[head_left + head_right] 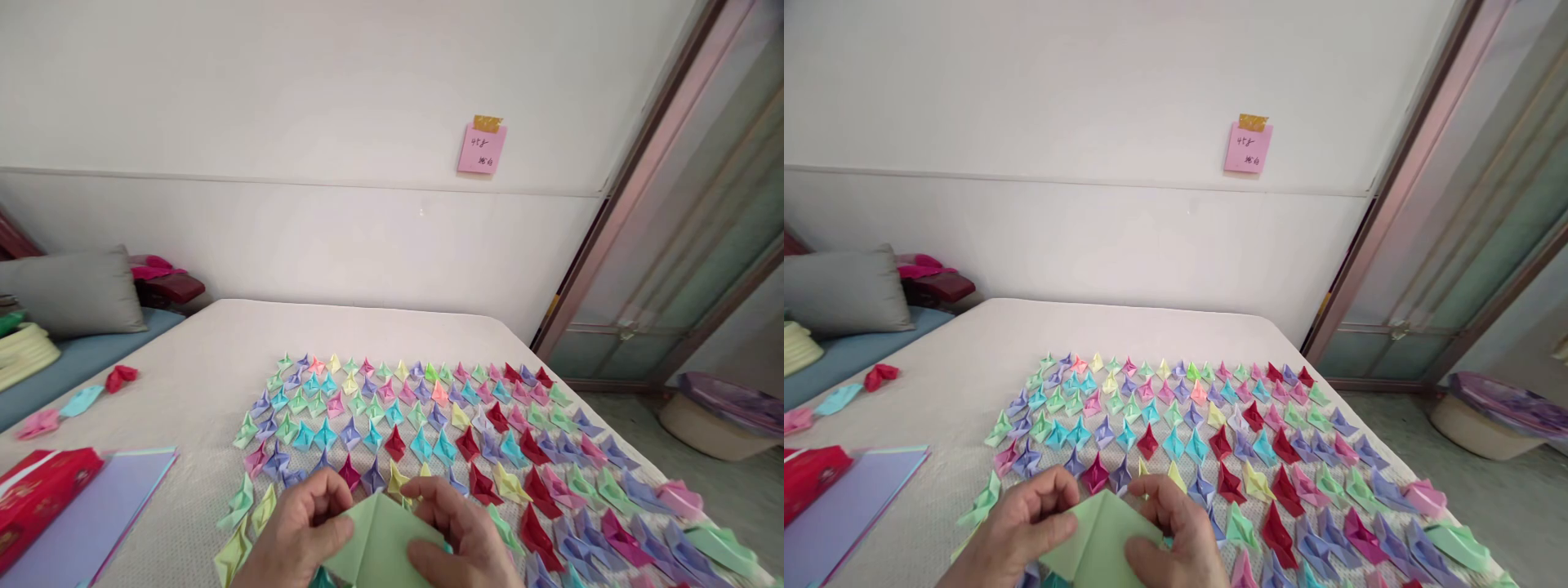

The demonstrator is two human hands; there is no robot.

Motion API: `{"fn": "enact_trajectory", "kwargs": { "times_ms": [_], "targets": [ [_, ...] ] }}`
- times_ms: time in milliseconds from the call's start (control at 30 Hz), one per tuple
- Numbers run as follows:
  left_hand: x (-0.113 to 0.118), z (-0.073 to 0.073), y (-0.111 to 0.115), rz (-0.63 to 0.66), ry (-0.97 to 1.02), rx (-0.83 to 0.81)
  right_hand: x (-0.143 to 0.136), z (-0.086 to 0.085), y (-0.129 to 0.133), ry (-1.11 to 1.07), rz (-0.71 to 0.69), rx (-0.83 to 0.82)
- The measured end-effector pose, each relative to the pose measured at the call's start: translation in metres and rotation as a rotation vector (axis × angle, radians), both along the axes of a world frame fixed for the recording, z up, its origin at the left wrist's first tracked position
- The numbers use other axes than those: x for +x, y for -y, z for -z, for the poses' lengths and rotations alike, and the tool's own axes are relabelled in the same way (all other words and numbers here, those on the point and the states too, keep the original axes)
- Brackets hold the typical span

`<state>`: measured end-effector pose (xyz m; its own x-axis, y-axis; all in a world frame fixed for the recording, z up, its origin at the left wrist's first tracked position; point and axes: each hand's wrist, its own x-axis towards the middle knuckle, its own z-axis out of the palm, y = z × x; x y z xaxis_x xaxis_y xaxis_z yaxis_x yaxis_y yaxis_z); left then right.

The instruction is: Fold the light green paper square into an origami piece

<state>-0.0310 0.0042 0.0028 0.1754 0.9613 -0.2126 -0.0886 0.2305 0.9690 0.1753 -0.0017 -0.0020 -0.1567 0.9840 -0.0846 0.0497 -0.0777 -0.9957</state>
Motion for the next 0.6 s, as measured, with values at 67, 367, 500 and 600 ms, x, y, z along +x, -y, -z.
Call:
{"fn": "enact_trajectory", "kwargs": {
  "times_ms": [67,367,500,600],
  "targets": [
    [-0.005,0.001,-0.002,-0.123,0.077,-0.022,0.000,-0.002,-0.002,-0.085,-0.149,-0.186],
    [-0.004,-0.011,0.004,-0.087,-0.082,0.100,-0.010,0.014,-0.005,-0.085,-0.395,-0.246],
    [0.000,-0.006,0.004,-0.099,-0.083,0.140,-0.012,0.006,-0.004,0.102,-0.346,-0.219],
    [0.004,-0.001,0.003,-0.245,0.007,0.086,-0.015,0.003,-0.003,0.074,-0.322,-0.198]
  ]
}}
